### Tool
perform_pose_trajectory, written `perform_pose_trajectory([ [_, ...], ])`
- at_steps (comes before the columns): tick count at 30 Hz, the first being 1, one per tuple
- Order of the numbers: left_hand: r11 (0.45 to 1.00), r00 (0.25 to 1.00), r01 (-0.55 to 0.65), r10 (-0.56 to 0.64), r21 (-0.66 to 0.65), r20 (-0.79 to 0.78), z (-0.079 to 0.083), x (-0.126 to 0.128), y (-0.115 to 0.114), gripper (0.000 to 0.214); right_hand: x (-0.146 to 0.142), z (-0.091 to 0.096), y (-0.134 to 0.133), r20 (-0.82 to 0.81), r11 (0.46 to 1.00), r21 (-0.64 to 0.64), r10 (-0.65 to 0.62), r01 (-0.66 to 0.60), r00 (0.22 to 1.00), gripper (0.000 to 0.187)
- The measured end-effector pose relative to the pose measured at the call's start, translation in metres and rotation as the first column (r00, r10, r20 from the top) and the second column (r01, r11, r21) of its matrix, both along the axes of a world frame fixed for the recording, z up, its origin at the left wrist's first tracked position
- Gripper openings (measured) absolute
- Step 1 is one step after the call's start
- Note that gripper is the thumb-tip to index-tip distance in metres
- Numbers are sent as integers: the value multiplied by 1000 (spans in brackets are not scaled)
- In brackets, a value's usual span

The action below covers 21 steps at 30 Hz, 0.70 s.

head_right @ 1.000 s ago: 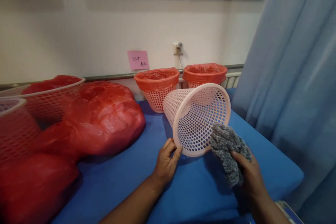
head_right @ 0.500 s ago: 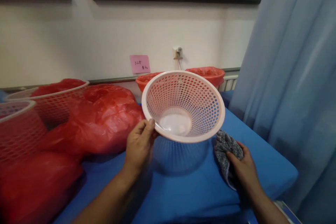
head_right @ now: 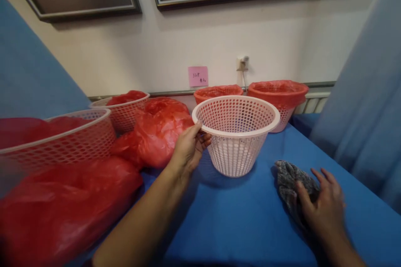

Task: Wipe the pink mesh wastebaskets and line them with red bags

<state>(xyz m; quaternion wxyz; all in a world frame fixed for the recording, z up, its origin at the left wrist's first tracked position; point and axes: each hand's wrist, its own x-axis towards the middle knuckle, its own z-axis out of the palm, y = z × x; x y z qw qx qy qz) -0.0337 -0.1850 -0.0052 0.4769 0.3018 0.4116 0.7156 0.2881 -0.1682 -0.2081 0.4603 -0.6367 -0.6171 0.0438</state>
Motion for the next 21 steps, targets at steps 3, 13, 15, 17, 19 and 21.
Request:
perform_pose_trajectory([
  [3, 999, 999, 8, -7, 31, -44, 3, -2, 4, 33, -12, 18, -20, 62, 988, 135, 67, -75, 996, 59],
  [13, 999, 903, -33, 21, -22, -430, -26, -31, -27, 40, -118, 44, -52, 213, 569, 215, 766, -794, 607, 44],
  [15, 994, 764, -101, 46, -48, -644, -19, -57, -41, 33, -144, 51, -50, 193, 480, 188, 838, -857, 511, 41],
  [17, 985, 696, -162, 74, -56, -715, -2, -95, -55, 28, -167, 54, -44, 163, 416, 170, 882, -893, 442, 38],
  [19, 946, 445, -320, 104, -49, -890, 20, -138, -65, 19, -186, 50, -36, 115, 374, 158, 912, -914, 393, 35],
  [21, 858, 99, -512, 26, -28, -995, 41, -178, -73, 21, -201, 39, -27, 43, 349, 139, 933, -927, 357, 35],
])
